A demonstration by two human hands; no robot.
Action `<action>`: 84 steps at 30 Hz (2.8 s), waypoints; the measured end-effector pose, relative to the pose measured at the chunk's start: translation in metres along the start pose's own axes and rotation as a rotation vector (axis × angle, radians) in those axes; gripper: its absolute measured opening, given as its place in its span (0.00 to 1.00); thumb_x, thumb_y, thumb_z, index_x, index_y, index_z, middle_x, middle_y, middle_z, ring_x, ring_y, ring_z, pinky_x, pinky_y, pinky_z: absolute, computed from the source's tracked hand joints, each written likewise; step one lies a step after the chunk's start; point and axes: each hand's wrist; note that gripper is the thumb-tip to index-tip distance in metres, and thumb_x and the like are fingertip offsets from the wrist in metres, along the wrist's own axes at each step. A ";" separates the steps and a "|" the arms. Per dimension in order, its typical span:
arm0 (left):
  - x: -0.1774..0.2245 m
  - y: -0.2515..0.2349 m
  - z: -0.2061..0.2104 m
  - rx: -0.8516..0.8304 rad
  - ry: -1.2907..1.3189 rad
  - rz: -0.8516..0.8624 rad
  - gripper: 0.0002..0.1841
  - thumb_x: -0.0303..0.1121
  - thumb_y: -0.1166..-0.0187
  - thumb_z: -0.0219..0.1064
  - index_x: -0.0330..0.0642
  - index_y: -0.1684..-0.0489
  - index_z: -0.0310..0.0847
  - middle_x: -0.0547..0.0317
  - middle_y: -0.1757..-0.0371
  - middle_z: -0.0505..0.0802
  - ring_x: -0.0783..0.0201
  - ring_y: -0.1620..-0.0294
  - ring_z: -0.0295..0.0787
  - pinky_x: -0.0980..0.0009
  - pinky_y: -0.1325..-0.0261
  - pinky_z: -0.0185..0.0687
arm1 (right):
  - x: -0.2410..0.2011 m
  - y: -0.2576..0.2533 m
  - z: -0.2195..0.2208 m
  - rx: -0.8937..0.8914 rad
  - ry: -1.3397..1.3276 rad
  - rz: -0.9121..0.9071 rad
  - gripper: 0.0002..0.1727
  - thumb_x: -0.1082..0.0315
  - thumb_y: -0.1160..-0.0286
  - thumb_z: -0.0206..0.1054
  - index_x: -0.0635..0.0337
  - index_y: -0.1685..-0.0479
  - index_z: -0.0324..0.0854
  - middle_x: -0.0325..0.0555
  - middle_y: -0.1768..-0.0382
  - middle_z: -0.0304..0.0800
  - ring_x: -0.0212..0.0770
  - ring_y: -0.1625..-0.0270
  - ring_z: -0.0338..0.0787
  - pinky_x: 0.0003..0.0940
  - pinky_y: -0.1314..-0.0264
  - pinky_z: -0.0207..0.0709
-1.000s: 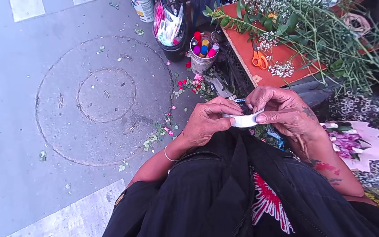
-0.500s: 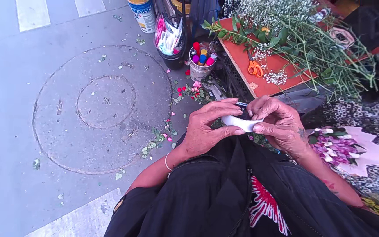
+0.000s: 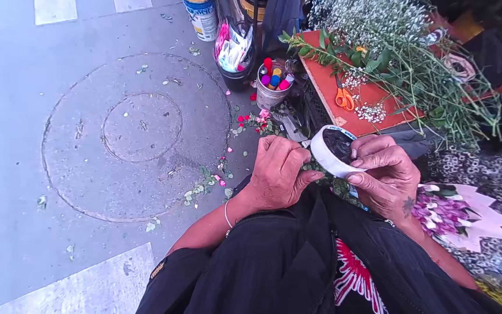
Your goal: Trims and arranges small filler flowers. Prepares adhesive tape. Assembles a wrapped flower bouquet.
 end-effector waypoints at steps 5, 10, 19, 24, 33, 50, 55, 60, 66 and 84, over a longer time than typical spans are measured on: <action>0.002 -0.001 0.007 -0.098 -0.266 0.152 0.13 0.31 0.11 0.51 0.41 0.62 0.82 0.52 0.66 0.87 0.53 0.57 0.83 0.56 0.41 0.66 | 0.000 0.003 -0.002 -0.030 0.064 0.074 0.07 0.65 0.29 0.78 0.44 0.58 0.86 0.27 0.54 0.83 0.26 0.46 0.85 0.23 0.40 0.81; 0.001 -0.003 0.010 -0.299 -0.156 0.074 0.11 0.27 0.14 0.53 0.38 0.63 0.82 0.49 0.66 0.84 0.50 0.59 0.80 0.56 0.50 0.68 | -0.005 0.007 -0.009 -0.072 0.298 0.161 0.06 0.62 0.27 0.76 0.47 0.62 0.84 0.30 0.54 0.81 0.26 0.47 0.84 0.23 0.43 0.81; -0.007 -0.008 0.014 -0.280 0.264 -0.214 0.09 0.23 0.21 0.57 0.31 0.72 0.79 0.51 0.69 0.81 0.65 0.68 0.77 0.77 0.65 0.75 | -0.008 0.002 -0.017 -0.008 -0.129 0.385 0.07 0.66 0.29 0.77 0.45 0.62 0.84 0.30 0.58 0.86 0.28 0.52 0.87 0.24 0.45 0.85; -0.004 -0.002 0.007 -0.312 0.402 -0.269 0.20 0.38 0.05 0.47 0.33 0.58 0.80 0.56 0.65 0.82 0.70 0.64 0.78 0.77 0.58 0.75 | -0.003 0.003 -0.018 0.007 -0.125 0.378 0.08 0.66 0.30 0.78 0.45 0.62 0.84 0.30 0.57 0.86 0.27 0.52 0.87 0.24 0.46 0.85; 0.003 0.006 0.014 -0.310 -0.093 0.001 0.12 0.27 0.12 0.51 0.34 0.58 0.82 0.47 0.64 0.86 0.50 0.60 0.83 0.59 0.59 0.71 | -0.005 0.002 -0.015 -0.088 0.123 0.320 0.08 0.64 0.29 0.78 0.47 0.62 0.82 0.31 0.56 0.82 0.28 0.51 0.85 0.25 0.45 0.84; -0.004 0.006 0.006 -0.367 0.050 -0.143 0.09 0.25 0.22 0.59 0.33 0.70 0.82 0.49 0.72 0.84 0.56 0.71 0.82 0.64 0.68 0.73 | 0.000 -0.005 -0.006 -0.161 0.371 0.372 0.11 0.57 0.27 0.76 0.51 0.65 0.81 0.33 0.59 0.81 0.26 0.55 0.83 0.22 0.52 0.79; -0.008 -0.001 -0.004 -0.411 0.371 -0.311 0.09 0.25 0.21 0.56 0.31 0.68 0.79 0.55 0.73 0.80 0.71 0.73 0.74 0.80 0.69 0.70 | 0.006 -0.011 -0.011 -0.136 -0.051 0.506 0.08 0.65 0.31 0.78 0.45 0.65 0.81 0.29 0.59 0.85 0.26 0.55 0.87 0.21 0.51 0.85; -0.021 -0.001 -0.008 -0.496 0.825 -0.555 0.08 0.27 0.17 0.53 0.36 0.65 0.76 0.68 0.72 0.77 0.81 0.72 0.71 0.83 0.66 0.68 | 0.012 -0.013 -0.016 -0.154 -0.262 0.572 0.08 0.66 0.32 0.79 0.45 0.64 0.83 0.31 0.60 0.86 0.26 0.54 0.88 0.21 0.49 0.85; -0.018 0.010 0.004 -0.340 0.453 -0.361 0.20 0.38 0.08 0.49 0.34 0.64 0.80 0.59 0.71 0.81 0.73 0.70 0.76 0.78 0.63 0.73 | 0.012 -0.014 -0.015 -0.138 -0.116 0.533 0.09 0.66 0.32 0.79 0.45 0.65 0.82 0.30 0.59 0.85 0.26 0.54 0.87 0.21 0.49 0.85; -0.012 0.017 0.020 0.098 0.938 -0.636 0.13 0.33 0.07 0.49 0.49 0.66 0.73 0.76 0.77 0.74 0.82 0.76 0.67 0.82 0.70 0.65 | 0.045 -0.002 -0.008 -0.138 -0.519 0.431 0.06 0.66 0.28 0.77 0.45 0.58 0.86 0.31 0.55 0.88 0.29 0.47 0.87 0.25 0.41 0.83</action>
Point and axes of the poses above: each hand's wrist, its own y-axis away from the middle knuckle, its own z-axis out of the palm, x = y × z
